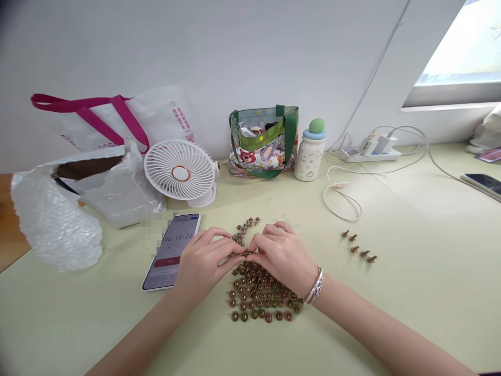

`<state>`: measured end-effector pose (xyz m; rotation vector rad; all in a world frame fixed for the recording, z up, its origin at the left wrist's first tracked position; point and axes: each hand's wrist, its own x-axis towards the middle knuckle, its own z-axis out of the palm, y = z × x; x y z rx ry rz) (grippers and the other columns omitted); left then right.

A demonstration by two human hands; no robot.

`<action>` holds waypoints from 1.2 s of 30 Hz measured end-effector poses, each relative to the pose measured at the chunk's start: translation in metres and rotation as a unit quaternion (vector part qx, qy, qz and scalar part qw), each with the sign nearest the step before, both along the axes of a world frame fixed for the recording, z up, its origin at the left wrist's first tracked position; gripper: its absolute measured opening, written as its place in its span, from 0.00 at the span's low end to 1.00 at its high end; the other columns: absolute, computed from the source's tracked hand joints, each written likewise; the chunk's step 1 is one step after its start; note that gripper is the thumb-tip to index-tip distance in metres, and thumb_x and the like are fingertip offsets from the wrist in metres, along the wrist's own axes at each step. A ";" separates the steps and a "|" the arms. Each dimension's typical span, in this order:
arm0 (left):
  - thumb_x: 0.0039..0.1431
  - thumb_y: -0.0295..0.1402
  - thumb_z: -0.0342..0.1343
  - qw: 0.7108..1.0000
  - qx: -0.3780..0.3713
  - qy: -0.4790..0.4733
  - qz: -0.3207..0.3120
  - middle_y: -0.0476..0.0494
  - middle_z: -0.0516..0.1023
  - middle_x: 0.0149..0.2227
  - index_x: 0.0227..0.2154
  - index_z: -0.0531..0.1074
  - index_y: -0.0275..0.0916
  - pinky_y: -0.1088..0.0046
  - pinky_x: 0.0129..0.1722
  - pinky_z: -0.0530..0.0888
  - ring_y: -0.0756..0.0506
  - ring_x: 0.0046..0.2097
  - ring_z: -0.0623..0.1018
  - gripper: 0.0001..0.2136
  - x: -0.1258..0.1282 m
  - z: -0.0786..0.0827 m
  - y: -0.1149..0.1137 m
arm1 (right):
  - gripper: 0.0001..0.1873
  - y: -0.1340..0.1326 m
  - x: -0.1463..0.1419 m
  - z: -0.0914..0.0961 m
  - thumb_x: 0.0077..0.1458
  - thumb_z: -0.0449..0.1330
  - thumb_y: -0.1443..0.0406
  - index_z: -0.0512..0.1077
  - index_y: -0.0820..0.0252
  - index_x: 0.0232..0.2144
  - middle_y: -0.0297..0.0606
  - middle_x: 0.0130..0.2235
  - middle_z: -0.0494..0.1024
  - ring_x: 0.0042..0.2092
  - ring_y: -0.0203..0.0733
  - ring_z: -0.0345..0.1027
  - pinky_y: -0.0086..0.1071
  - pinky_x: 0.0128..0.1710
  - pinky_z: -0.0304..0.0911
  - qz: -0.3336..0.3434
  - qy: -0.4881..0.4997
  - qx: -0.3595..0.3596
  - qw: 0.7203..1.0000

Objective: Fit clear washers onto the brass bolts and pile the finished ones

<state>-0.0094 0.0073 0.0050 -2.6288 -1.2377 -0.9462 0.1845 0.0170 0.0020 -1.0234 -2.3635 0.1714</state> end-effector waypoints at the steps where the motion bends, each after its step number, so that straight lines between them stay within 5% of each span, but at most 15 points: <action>1: 0.54 0.36 0.57 1.000 0.002 -0.001 0.000 0.56 0.77 0.26 0.27 0.72 0.43 0.70 0.36 0.65 0.47 0.38 0.72 0.04 0.000 0.000 0.000 | 0.09 0.000 0.000 0.001 0.57 0.54 0.60 0.66 0.57 0.29 0.33 0.25 0.72 0.30 0.37 0.65 0.35 0.39 0.57 0.001 -0.002 -0.006 1.000; 24: 0.46 0.30 0.56 0.997 0.047 -0.031 0.045 0.54 0.75 0.23 0.22 0.69 0.41 0.68 0.35 0.66 0.47 0.34 0.73 0.02 0.009 -0.001 -0.005 | 0.03 -0.008 -0.007 0.002 0.58 0.51 0.67 0.65 0.57 0.32 0.34 0.31 0.74 0.33 0.38 0.66 0.37 0.42 0.56 -0.003 0.008 -0.018 1.000; 31: 0.47 0.30 0.56 0.998 0.002 -0.040 0.055 0.55 0.75 0.23 0.23 0.69 0.41 0.69 0.35 0.66 0.48 0.34 0.73 0.02 0.006 0.000 -0.002 | 0.04 0.003 0.003 0.001 0.58 0.53 0.65 0.66 0.57 0.33 0.34 0.29 0.73 0.34 0.37 0.65 0.36 0.42 0.57 0.014 -0.002 0.035 0.999; 36: 0.50 0.31 0.56 0.997 -0.035 -0.039 0.048 0.55 0.75 0.25 0.25 0.71 0.41 0.69 0.37 0.66 0.48 0.35 0.72 0.01 0.004 0.000 -0.001 | 0.04 0.028 0.025 -0.003 0.56 0.55 0.65 0.69 0.57 0.33 0.36 0.32 0.76 0.40 0.42 0.65 0.36 0.39 0.58 -0.050 -0.071 0.042 0.995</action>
